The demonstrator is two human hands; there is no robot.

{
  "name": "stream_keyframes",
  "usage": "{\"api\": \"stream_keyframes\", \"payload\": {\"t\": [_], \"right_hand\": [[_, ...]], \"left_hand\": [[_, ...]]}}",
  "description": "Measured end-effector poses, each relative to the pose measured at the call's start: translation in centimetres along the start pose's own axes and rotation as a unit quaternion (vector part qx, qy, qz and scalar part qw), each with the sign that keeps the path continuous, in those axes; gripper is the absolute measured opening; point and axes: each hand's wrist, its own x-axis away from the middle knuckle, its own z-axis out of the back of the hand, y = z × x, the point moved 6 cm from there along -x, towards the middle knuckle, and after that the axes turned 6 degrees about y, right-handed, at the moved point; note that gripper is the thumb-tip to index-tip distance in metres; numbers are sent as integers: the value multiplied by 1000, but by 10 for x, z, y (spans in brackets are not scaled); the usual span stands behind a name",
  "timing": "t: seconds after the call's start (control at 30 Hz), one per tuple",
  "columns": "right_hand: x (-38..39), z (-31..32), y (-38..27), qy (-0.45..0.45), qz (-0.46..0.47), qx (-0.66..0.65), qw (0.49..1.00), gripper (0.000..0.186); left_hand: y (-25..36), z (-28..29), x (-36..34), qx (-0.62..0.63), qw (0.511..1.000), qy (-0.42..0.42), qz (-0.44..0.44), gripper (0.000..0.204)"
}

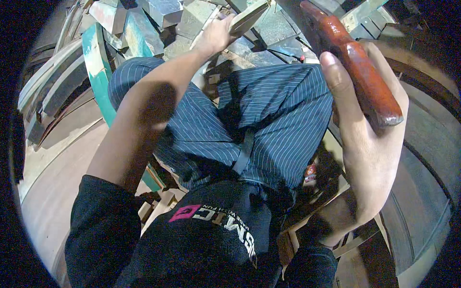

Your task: Using a hand saw to cut a small wooden board in a woodworking shop.

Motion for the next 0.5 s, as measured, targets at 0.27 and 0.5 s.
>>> {"api": "stream_keyframes", "payload": {"t": [0.27, 0.5], "right_hand": [[1, 0, -2, -1, 6, 5, 1000, 31], [-2, -1, -4, -19, 10, 0, 1000, 29]], "left_hand": [[2, 3, 0, 9, 1000, 12, -11, 43], [0, 1, 1, 11, 1000, -4, 6, 45]]}}
